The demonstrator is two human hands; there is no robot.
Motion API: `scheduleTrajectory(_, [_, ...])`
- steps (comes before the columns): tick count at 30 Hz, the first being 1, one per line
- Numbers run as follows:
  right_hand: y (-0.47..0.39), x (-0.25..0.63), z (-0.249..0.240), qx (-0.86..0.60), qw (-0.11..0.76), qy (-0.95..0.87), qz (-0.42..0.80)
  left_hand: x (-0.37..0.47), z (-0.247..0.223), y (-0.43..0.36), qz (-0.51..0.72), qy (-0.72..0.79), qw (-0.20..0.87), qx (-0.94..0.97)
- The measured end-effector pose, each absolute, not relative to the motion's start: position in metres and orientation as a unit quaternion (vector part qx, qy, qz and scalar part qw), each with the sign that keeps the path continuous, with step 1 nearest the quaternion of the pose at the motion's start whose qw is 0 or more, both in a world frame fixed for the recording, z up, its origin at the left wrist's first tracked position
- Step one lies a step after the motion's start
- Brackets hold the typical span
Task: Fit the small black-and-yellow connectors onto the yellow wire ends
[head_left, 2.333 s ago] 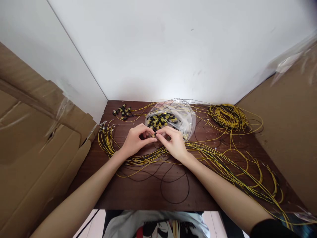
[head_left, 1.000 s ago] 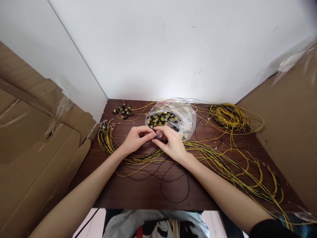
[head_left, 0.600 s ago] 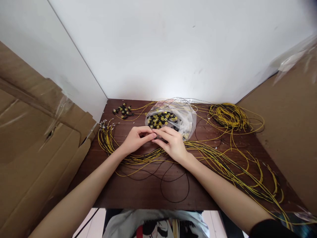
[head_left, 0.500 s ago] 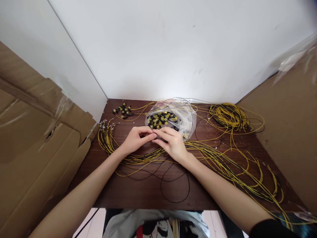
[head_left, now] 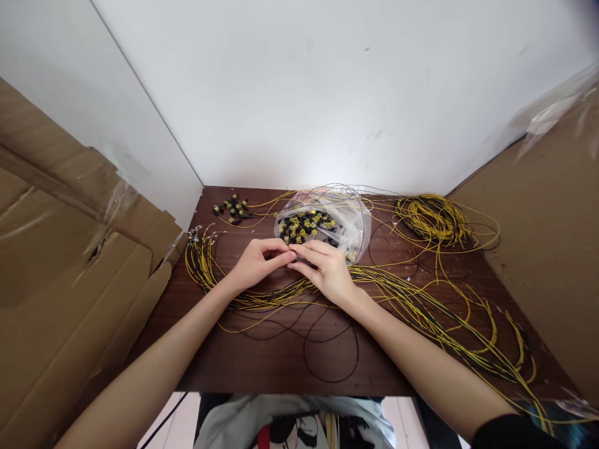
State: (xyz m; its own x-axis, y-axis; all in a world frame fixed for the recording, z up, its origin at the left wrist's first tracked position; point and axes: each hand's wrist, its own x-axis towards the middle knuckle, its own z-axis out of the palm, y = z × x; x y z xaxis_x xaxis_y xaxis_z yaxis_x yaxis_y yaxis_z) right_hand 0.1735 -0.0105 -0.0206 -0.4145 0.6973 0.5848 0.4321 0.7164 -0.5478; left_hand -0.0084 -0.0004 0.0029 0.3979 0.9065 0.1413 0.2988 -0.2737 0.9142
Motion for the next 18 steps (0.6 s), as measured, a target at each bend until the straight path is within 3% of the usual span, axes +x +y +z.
scheduleTrajectory(18, [-0.013,0.1714,-0.0171,-0.372,0.412,-0.816,0.162,-0.0073,0.0068,-0.0011,0.354,0.421,0.448,0.705])
